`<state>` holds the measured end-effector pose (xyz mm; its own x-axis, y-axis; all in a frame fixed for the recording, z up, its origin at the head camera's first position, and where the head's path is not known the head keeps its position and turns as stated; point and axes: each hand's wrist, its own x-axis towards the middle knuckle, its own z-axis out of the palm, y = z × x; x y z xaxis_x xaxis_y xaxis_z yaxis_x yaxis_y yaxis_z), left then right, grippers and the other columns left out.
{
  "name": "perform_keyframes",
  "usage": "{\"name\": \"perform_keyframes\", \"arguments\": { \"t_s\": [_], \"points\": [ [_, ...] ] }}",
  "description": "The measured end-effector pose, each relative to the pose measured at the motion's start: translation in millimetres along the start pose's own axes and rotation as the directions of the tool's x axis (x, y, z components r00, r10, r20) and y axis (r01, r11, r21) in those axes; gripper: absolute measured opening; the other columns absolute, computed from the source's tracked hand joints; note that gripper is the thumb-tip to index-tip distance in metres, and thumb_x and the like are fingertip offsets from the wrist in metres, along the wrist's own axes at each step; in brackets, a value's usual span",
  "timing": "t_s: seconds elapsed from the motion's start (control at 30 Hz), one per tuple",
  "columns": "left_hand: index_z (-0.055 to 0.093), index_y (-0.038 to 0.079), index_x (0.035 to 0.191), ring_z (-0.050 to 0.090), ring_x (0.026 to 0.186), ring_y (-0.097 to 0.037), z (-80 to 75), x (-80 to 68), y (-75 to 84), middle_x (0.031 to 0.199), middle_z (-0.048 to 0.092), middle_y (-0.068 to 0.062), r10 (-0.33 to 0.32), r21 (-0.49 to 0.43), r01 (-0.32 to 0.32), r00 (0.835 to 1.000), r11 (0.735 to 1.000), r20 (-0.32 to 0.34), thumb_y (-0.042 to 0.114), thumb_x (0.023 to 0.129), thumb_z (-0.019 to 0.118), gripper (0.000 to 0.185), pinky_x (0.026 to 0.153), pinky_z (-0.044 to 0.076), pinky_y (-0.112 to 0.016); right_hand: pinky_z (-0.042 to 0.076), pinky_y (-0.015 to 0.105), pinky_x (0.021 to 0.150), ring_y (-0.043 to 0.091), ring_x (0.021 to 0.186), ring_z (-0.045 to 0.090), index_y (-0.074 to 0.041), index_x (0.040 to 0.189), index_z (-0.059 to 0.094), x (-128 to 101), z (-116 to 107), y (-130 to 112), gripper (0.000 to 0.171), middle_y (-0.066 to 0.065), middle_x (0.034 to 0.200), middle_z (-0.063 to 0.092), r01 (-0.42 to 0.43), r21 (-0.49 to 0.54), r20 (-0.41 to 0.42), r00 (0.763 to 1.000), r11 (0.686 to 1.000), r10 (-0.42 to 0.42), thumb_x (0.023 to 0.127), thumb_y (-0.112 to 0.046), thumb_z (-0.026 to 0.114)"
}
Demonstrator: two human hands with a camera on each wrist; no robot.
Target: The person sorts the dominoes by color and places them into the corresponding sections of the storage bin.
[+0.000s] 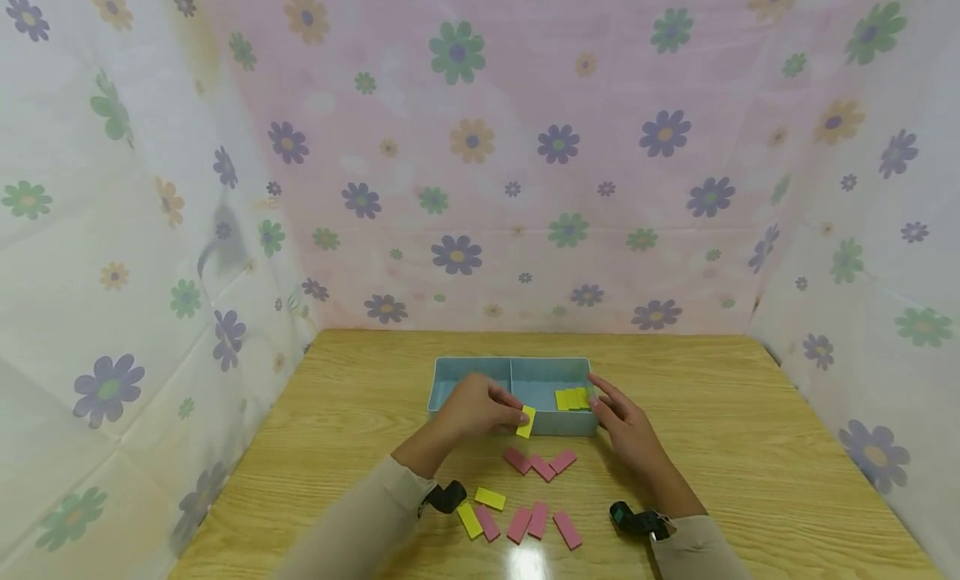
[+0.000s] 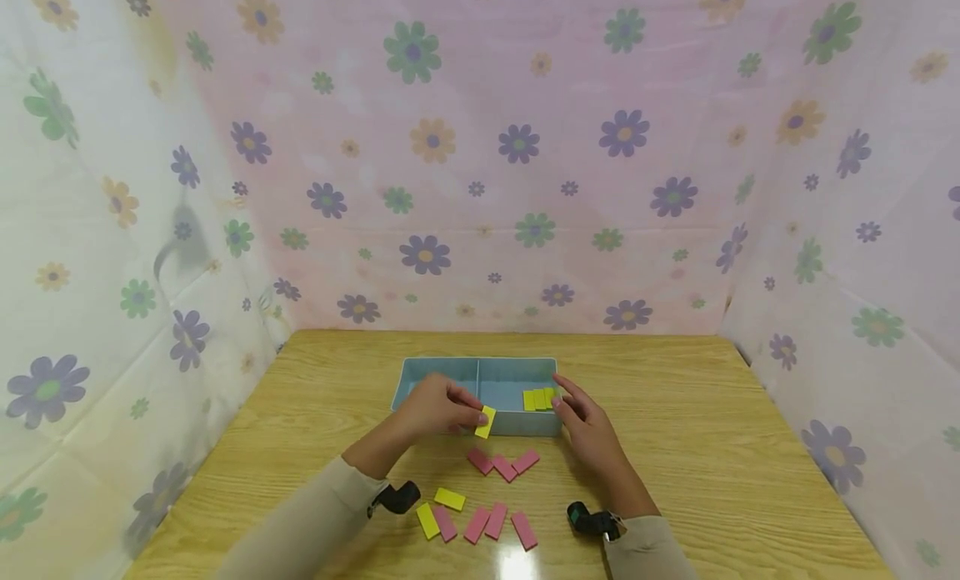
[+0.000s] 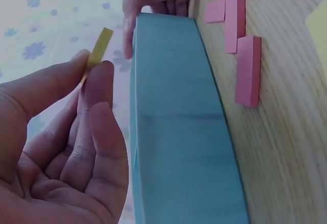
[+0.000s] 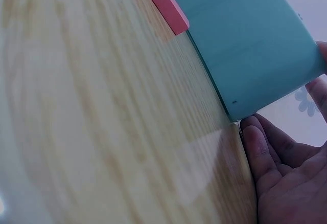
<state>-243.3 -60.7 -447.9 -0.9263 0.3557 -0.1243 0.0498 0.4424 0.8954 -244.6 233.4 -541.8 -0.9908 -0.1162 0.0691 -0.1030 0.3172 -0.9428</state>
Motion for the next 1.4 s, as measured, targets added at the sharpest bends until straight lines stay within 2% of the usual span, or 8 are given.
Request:
{"name": "perform_keyframes", "arguments": {
  "t_s": [0.17,0.37,0.77,0.9,1.07,1.2,1.33,1.4],
  "points": [
    [0.084,0.017,0.089,0.077,0.080,-0.022,-2.7,7.6,6.4,0.081,0.079,0.000,-0.006,0.002,0.006,1.000,1.000,0.010,0.028,0.085,0.087,0.013,0.070,0.064,-0.038,0.045,0.058,0.113,0.040,0.145,0.046,-0.033,0.160,0.039,-0.3,-0.6,0.7,0.053,0.023,0.159,0.045,-0.001,0.017,0.009,1.000,1.000,0.001,0.109,-0.044,0.050],
    [0.084,0.017,0.090,0.077,0.092,-0.034,-4.8,15.5,16.0,0.081,0.079,-0.001,-0.028,-0.032,0.029,0.999,0.999,0.025,0.029,0.086,0.086,0.013,0.081,0.063,-0.048,0.046,0.057,0.112,0.040,0.144,0.047,-0.032,0.160,0.040,0.0,-1.0,0.4,0.054,0.023,0.158,0.045,0.001,0.018,0.008,1.000,1.000,-0.001,0.109,-0.045,0.051],
    [0.083,0.016,0.090,0.077,0.096,-0.034,-1.9,31.4,27.4,0.081,0.079,-0.002,-0.080,-0.056,0.080,0.997,0.995,0.006,0.030,0.084,0.088,0.016,0.081,0.064,-0.043,0.046,0.056,0.113,0.040,0.144,0.047,-0.035,0.161,0.038,0.6,-0.9,1.0,0.055,0.023,0.158,0.045,-0.004,0.019,0.007,1.000,1.000,0.004,0.108,-0.045,0.051],
    [0.083,0.016,0.089,0.077,0.097,-0.034,-1.0,37.0,31.1,0.081,0.079,-0.001,-0.099,-0.060,0.099,0.995,0.993,-0.004,0.028,0.084,0.088,0.015,0.084,0.063,-0.046,0.045,0.056,0.113,0.039,0.144,0.047,-0.035,0.161,0.037,2.0,-1.3,2.1,0.054,0.023,0.158,0.046,-0.014,0.025,0.007,1.000,1.000,0.014,0.109,-0.043,0.050],
    [0.083,0.014,0.089,0.078,0.085,-0.025,0.2,43.8,37.0,0.080,0.079,-0.002,-0.099,-0.063,0.098,0.995,0.993,-0.013,0.026,0.086,0.087,0.012,0.090,0.061,-0.052,0.045,0.056,0.114,0.039,0.146,0.046,-0.037,0.161,0.036,2.5,-2.0,2.9,0.054,0.022,0.159,0.044,-0.024,0.028,0.010,1.000,0.999,0.024,0.109,-0.043,0.050],
    [0.082,0.013,0.086,0.077,0.076,-0.018,1.8,48.6,41.0,0.078,0.079,-0.004,-0.109,-0.068,0.107,0.994,0.992,-0.023,0.024,0.085,0.087,0.012,0.085,0.063,-0.047,0.045,0.056,0.113,0.038,0.145,0.047,-0.037,0.160,0.038,2.3,-2.3,2.5,0.054,0.023,0.158,0.046,-0.016,0.029,0.010,1.000,0.999,0.016,0.109,-0.044,0.051],
    [0.082,0.011,0.085,0.079,0.083,-0.025,3.4,53.7,43.5,0.076,0.079,-0.004,-0.119,-0.071,0.117,0.992,0.991,-0.029,0.021,0.086,0.087,0.011,0.077,0.065,-0.040,0.046,0.056,0.113,0.039,0.144,0.048,-0.035,0.160,0.039,1.5,-1.8,1.4,0.054,0.023,0.157,0.047,-0.005,0.029,0.010,1.000,1.000,0.005,0.108,-0.046,0.051],
    [0.082,0.011,0.086,0.079,0.089,-0.029,3.8,56.7,44.3,0.076,0.079,-0.004,-0.123,-0.067,0.121,0.992,0.990,-0.031,0.020,0.086,0.086,0.010,0.077,0.065,-0.040,0.046,0.056,0.112,0.039,0.143,0.048,-0.035,0.160,0.039,1.2,-1.5,0.7,0.055,0.023,0.157,0.047,-0.005,0.027,0.011,1.000,1.000,0.005,0.108,-0.046,0.051]
  ]
}}
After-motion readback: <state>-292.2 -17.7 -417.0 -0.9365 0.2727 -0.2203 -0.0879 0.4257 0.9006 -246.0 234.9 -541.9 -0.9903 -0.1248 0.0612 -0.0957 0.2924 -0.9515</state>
